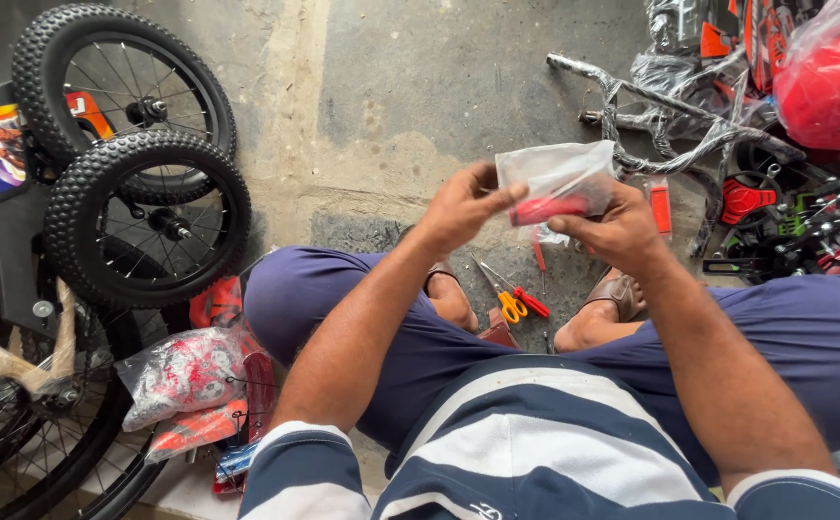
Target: The person sits on the floor and removes a red plastic part from a clear bag. They then unwrap a bicycle handlebar from plastic packaging, remove a metal clamp from the handlebar, and place the handlebar on the floor.
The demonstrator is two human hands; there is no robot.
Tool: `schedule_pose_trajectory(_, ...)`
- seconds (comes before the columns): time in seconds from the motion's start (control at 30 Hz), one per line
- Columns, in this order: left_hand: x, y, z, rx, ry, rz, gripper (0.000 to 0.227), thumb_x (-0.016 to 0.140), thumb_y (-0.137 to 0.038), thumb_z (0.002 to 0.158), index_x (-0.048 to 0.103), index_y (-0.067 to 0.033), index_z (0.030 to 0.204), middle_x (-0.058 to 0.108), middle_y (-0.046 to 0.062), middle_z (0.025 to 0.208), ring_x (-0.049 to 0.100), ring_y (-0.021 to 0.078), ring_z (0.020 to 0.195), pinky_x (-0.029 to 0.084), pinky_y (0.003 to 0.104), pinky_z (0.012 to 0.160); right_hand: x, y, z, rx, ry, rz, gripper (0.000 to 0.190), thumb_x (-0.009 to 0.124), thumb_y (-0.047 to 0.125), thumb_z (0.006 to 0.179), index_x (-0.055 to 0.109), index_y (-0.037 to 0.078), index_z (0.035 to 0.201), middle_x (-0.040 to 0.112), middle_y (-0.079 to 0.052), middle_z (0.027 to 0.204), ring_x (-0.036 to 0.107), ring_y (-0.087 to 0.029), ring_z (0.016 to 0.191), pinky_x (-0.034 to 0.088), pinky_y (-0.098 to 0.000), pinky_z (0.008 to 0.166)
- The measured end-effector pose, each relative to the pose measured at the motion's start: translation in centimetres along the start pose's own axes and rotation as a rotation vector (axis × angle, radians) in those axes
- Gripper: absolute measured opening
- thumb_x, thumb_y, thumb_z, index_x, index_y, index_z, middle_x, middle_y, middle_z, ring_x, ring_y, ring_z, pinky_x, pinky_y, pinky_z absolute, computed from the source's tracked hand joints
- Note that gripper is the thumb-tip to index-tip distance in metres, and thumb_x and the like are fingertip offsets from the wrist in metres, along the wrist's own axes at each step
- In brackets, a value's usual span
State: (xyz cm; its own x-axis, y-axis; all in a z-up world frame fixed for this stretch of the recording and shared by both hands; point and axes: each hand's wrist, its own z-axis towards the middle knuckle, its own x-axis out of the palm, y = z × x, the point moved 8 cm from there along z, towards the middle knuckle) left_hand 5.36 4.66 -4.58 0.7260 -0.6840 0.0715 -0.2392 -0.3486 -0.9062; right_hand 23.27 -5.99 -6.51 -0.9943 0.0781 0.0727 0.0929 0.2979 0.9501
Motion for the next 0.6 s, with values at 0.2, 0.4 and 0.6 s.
schedule_pose_trajectory(0.2, 0.5, 1.5, -0.4, 0.144, -0.037, -0.160, 0.030, 0.070, -0.027, 0.102, 0.072, 0.0011, 0.114, 0.074, 0.006, 0.098, 0.066, 0.0111, 0.089, 0.055, 0.029, 0.081, 1.2, 1.3, -0.4, -0.092, 0.124, -0.091, 0.037, 0.087, 0.013, 0.081, 0.076, 0.004, 0.115, 0.077, -0.004, 0.106, 0.069, -0.008, 0.096, 0.057, -0.0249, 0.086)
schedule_pose_trajectory(0.4, 0.8, 1.2, -0.3, 0.121, -0.016, -0.303, 0.032, 0.068, -0.029, 0.100, 0.070, -0.0024, 0.117, 0.073, 0.004, 0.098, 0.066, 0.0098, 0.086, 0.055, 0.027, 0.075, 0.3, 1.1, -0.8, -0.017, 0.093, -0.061, 0.037, 0.084, 0.014, 0.087, 0.077, 0.004, 0.122, 0.070, -0.003, 0.092, 0.058, -0.009, 0.079, 0.047, -0.0256, 0.068)
schedule_pose_trajectory(0.6, 0.5, 1.1, -0.7, 0.135, -0.027, -0.307, 0.035, 0.066, -0.031, 0.106, 0.072, 0.0006, 0.119, 0.073, 0.007, 0.101, 0.065, 0.0124, 0.091, 0.057, 0.030, 0.084, 0.0, 2.1, -0.9, -0.134, 0.056, 0.037, 0.026, 0.065, 0.019, 0.103, 0.074, 0.005, 0.123, 0.072, 0.002, 0.100, 0.059, -0.002, 0.083, 0.047, -0.0199, 0.071)
